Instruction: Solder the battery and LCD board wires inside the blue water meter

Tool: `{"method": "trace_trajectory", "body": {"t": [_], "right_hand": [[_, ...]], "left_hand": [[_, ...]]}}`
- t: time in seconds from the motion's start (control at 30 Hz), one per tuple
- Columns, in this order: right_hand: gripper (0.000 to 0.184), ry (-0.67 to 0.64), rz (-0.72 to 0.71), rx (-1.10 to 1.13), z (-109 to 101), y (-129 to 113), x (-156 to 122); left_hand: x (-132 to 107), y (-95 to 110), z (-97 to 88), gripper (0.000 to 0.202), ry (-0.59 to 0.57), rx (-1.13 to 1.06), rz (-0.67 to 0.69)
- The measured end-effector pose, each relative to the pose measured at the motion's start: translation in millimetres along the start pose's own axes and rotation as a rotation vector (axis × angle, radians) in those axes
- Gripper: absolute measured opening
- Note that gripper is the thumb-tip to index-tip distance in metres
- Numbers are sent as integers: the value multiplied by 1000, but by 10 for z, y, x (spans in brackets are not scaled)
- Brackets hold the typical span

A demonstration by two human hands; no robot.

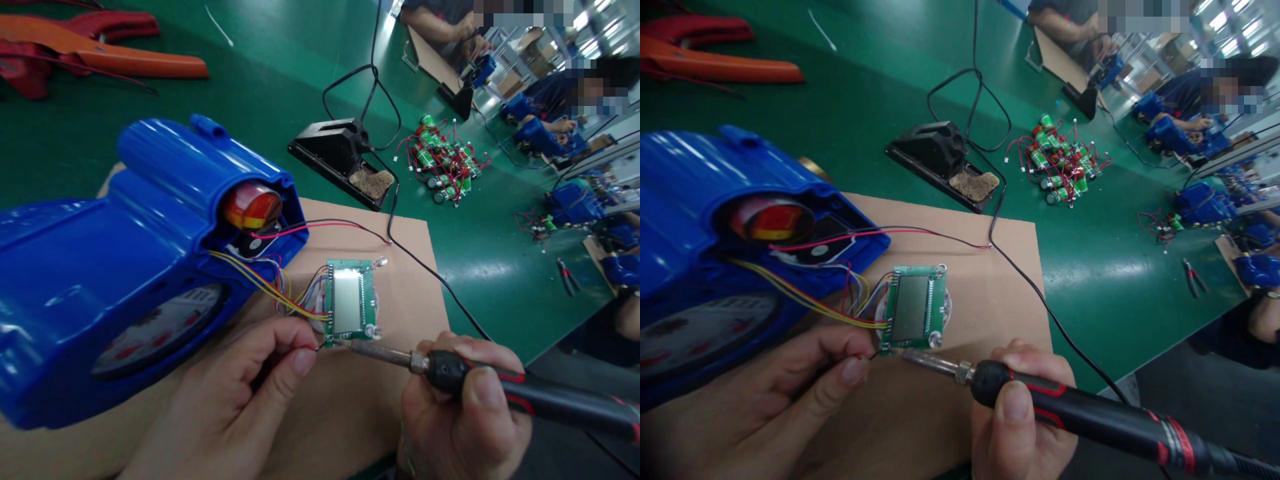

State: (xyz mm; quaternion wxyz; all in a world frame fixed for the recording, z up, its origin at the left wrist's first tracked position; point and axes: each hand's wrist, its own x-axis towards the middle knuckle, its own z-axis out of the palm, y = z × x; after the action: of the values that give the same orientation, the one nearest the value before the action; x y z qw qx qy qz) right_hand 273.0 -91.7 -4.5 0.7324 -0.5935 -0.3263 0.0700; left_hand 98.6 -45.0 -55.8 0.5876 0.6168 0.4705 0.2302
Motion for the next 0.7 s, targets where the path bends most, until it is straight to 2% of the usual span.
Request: {"method": "trace_trajectory", "body": {"t": [0.33,0.7], "right_hand": [[11,30,21,55,12,11,6],[8,-28,-9,27,2,16,-9]], "left_hand": [[-23,-41,-4,22,-30,-13,-3],[-26,-9,8,24,-14,-42,-17]]}}
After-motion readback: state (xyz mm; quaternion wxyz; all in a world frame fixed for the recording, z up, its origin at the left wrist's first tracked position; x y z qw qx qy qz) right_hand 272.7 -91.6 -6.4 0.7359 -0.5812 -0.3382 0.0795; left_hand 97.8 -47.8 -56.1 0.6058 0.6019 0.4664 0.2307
